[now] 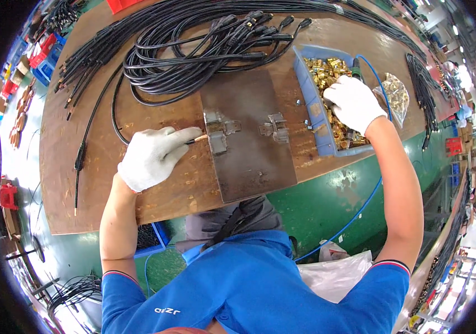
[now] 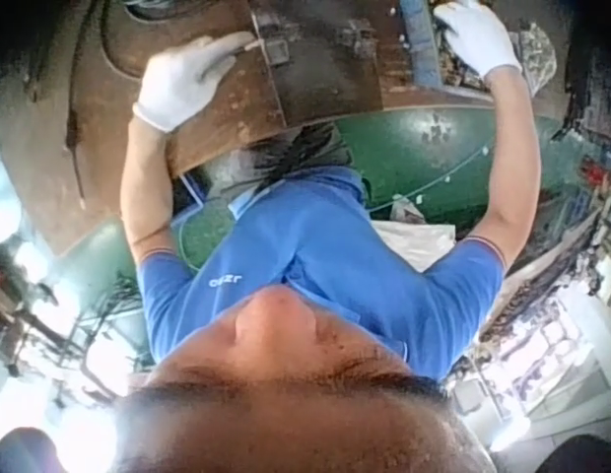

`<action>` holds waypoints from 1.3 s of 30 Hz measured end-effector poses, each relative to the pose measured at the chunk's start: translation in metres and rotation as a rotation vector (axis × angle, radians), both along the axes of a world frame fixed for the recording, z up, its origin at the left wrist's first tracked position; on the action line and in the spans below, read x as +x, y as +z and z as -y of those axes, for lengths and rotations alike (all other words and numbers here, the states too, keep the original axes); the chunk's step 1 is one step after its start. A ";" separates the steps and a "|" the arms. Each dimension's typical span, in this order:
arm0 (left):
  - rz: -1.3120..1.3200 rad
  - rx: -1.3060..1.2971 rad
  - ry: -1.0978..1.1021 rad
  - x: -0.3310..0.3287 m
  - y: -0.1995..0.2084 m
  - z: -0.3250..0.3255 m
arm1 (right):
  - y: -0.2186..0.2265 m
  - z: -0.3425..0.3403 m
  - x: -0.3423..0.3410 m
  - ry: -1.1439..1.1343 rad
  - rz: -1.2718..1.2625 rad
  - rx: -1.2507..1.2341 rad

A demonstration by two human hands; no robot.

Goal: The person attaches metal connectors to cable ends using a pneumatic driver, slides protective sleeves over the joints, and gathers and rearranges bundles of cables on the worktables.

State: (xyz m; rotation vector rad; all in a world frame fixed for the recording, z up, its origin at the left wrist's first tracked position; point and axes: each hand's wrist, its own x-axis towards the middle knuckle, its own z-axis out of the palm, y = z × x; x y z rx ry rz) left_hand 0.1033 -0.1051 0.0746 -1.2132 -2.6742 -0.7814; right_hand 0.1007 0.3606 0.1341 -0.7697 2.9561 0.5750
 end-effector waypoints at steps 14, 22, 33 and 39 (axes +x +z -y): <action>0.035 0.070 -0.007 0.001 0.003 -0.007 | -0.010 0.062 0.044 -0.355 -0.056 -1.514; 0.044 0.178 0.001 0.002 0.007 -0.019 | -0.077 0.162 0.040 -0.168 0.649 -2.454; 0.044 0.183 0.028 0.000 0.005 -0.015 | -0.100 0.190 0.032 -0.253 0.879 -2.500; 0.057 0.172 0.032 0.000 0.006 -0.015 | -0.097 0.197 0.033 -0.253 0.930 -2.535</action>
